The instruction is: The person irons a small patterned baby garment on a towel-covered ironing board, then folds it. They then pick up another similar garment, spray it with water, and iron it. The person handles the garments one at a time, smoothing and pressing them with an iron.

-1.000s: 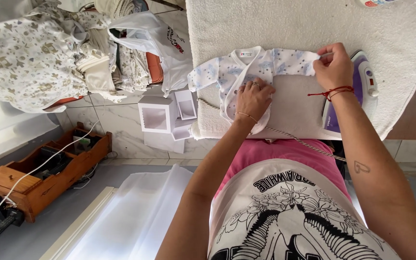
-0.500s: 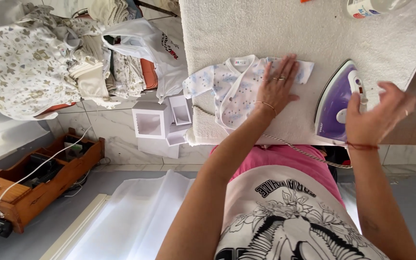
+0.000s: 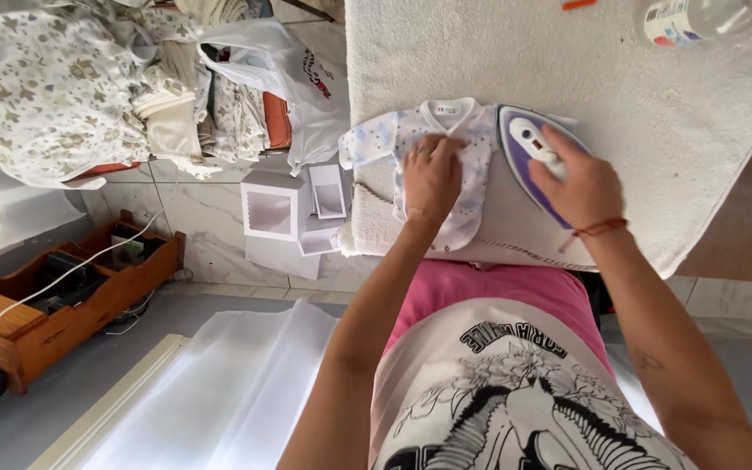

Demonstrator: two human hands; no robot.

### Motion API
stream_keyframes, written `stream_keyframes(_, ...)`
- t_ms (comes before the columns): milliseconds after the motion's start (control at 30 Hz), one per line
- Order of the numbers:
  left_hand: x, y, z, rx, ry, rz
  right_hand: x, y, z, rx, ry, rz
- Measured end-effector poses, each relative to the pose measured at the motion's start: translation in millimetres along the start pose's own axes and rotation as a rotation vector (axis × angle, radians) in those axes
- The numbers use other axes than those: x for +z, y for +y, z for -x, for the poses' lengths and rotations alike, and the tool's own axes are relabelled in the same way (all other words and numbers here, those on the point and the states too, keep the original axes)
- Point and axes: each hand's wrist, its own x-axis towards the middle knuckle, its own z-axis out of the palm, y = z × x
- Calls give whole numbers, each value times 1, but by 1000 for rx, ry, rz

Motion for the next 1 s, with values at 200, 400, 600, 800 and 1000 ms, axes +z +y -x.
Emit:
stream_keyframes(200, -13, -26, 48, -199, -27, -2, 20, -11, -52, 32, 128, -85)
stream_keyframes(400, -33, -24, 51, -338, -71, 67, 23, 11, -10, 56, 57, -36)
stream_keyframes(600, -28, -31, 53, -393, -292, -179, 17, -5, -46, 130, 89, -82)
stream_keyframes(800, -43, -30, 48, -467, -393, -37, -6, 32, 12, 92, 220, -185)
stream_keyframes(1000, -43, -24, 62, -541, -417, 274, -19, 83, 30, 137, 246, 59)
